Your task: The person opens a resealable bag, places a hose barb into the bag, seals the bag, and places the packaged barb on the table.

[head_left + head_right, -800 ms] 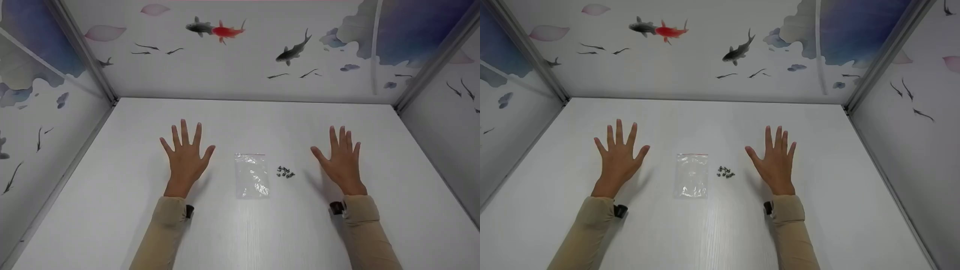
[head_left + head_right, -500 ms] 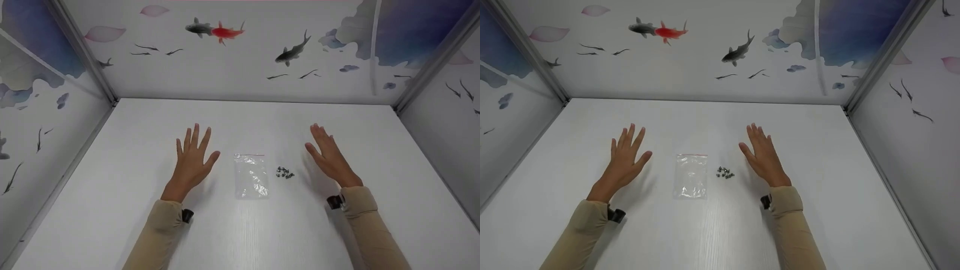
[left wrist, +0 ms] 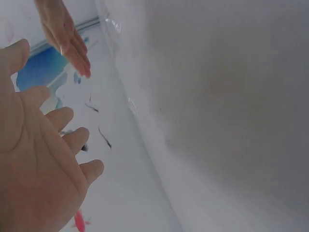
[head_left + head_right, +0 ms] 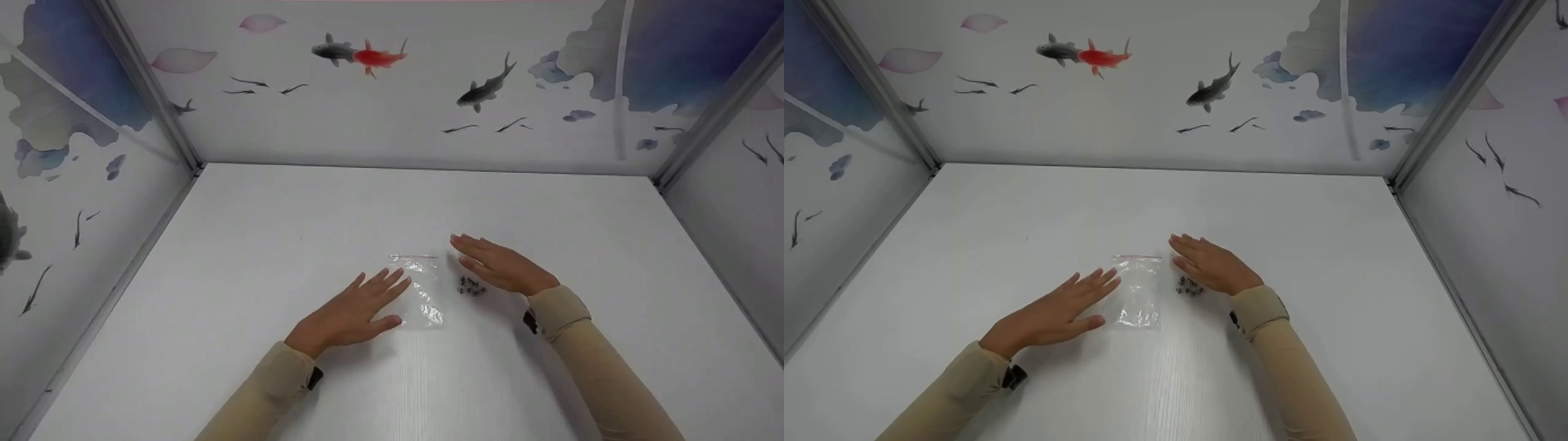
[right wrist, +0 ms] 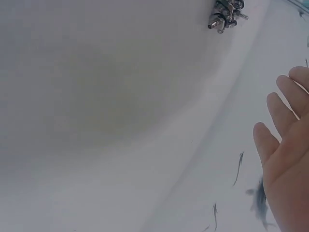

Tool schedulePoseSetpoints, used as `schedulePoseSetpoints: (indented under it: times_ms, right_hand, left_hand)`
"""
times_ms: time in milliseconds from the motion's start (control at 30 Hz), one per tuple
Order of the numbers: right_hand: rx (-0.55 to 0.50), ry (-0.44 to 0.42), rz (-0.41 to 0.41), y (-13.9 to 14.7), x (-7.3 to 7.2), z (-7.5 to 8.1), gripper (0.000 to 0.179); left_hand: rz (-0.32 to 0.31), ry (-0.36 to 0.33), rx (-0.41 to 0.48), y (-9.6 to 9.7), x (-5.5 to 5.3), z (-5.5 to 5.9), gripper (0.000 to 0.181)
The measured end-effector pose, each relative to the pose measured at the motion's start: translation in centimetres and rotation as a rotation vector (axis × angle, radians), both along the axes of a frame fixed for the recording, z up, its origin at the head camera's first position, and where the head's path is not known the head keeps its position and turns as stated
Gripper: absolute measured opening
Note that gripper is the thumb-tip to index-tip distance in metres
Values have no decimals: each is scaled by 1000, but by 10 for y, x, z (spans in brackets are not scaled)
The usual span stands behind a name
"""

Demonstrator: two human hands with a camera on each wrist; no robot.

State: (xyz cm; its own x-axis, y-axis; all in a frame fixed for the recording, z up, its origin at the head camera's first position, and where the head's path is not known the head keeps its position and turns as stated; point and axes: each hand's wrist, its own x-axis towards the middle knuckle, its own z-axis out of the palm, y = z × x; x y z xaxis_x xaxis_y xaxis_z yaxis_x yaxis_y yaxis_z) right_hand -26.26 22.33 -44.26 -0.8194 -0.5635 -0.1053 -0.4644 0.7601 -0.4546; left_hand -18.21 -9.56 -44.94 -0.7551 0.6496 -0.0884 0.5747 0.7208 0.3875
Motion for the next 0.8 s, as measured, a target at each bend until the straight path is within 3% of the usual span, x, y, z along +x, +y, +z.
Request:
schedulePoseSetpoints:
  times_ms: [133, 300, 467, 800]
  right_hand:
    - [63, -14, 41, -14, -2, -4, 54]
    - [117, -59, 83, -30, -1, -13, 54]
    - [144, -78, 112, -39, -1, -19, 56]
    - [178, -97, 101, -45, -5, -15, 53]
  left_hand:
    - [-75, -48, -50, 9, 3, -6, 61]
    - [-112, -89, -111, 17, 7, -12, 58]
    - [-110, -115, -161, 19, 8, -14, 57]
    - [-100, -86, -212, 18, 1, -12, 55]
